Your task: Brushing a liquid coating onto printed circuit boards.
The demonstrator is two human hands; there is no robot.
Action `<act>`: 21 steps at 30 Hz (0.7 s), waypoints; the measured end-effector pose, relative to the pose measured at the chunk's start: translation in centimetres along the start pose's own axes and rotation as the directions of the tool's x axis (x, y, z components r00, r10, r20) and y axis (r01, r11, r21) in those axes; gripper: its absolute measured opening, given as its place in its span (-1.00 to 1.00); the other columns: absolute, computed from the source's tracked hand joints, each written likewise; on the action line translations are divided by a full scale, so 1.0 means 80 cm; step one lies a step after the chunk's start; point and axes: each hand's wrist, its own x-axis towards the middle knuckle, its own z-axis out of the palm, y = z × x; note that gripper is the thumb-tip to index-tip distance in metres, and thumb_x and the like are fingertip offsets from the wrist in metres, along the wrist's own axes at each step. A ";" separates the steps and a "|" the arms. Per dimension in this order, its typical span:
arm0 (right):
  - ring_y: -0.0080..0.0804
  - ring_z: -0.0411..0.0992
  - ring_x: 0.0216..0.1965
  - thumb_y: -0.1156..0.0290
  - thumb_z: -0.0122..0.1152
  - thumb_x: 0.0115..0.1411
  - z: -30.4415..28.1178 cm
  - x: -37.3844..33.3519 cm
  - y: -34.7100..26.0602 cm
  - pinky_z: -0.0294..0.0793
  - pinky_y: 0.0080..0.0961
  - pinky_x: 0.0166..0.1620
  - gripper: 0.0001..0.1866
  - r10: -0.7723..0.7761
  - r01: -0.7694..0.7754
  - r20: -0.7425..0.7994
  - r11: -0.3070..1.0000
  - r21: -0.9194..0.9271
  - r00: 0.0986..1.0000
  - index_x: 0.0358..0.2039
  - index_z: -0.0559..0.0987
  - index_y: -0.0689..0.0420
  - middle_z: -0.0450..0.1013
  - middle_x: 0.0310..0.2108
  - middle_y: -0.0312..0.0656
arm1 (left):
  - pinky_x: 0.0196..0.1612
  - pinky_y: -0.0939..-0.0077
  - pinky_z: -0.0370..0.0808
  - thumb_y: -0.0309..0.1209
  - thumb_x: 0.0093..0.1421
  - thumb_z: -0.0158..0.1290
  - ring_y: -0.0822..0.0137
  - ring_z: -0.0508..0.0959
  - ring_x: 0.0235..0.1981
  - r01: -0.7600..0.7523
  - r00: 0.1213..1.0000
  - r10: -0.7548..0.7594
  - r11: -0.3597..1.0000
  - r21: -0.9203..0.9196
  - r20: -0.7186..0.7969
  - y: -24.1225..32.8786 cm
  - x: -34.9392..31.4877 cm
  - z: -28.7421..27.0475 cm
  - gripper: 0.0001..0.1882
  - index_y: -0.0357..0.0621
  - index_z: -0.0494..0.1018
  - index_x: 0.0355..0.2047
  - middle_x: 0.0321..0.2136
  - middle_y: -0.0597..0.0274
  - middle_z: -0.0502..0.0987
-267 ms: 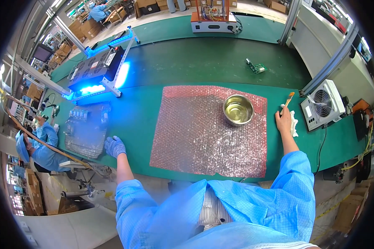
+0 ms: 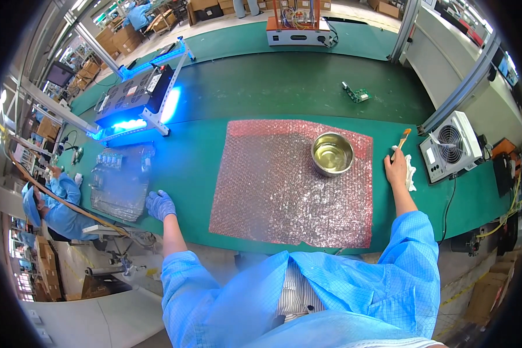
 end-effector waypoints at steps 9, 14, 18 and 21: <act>-0.01 0.35 -0.15 0.36 0.08 0.06 0.005 -0.001 0.005 0.35 -0.27 -0.08 -0.57 -0.025 0.025 -0.024 1.000 -0.007 0.999 -0.06 0.35 0.25 0.37 -0.19 0.06 | -0.12 0.14 0.36 -0.12 0.19 -0.17 0.06 0.41 -0.10 0.003 1.000 -0.003 1.000 -0.007 -0.028 -0.004 0.004 0.006 -0.62 -0.13 0.38 -0.16 -0.16 0.02 0.41; 0.00 0.35 -0.12 0.35 0.08 0.06 -0.007 -0.001 -0.014 0.35 -0.27 -0.06 -0.57 0.033 -0.033 0.057 0.999 0.005 0.998 -0.05 0.34 0.26 0.37 -0.16 0.07 | -0.10 0.14 0.35 -0.12 0.19 -0.17 0.07 0.39 -0.07 0.005 1.000 -0.005 1.000 0.003 -0.028 -0.012 0.006 0.010 -0.59 -0.13 0.37 -0.10 -0.13 0.02 0.40; 0.00 0.34 -0.10 0.35 0.08 0.07 -0.010 -0.001 -0.013 0.34 -0.26 -0.03 -0.57 0.054 -0.054 0.072 0.999 0.007 0.996 -0.05 0.34 0.26 0.36 -0.14 0.08 | -0.10 0.15 0.36 -0.12 0.19 -0.17 0.07 0.39 -0.07 0.005 0.999 -0.004 1.000 0.006 -0.034 -0.010 0.005 0.011 -0.60 -0.12 0.37 -0.11 -0.13 0.03 0.40; 0.01 0.34 -0.09 0.35 0.08 0.07 -0.007 0.001 0.002 0.33 -0.26 -0.03 -0.57 0.036 -0.036 0.034 0.999 0.005 0.999 -0.06 0.34 0.26 0.36 -0.13 0.08 | -0.10 0.14 0.35 -0.12 0.19 -0.17 0.08 0.40 -0.07 0.003 1.000 -0.003 1.000 -0.004 -0.029 0.003 0.001 0.009 -0.60 -0.12 0.37 -0.12 -0.13 0.03 0.40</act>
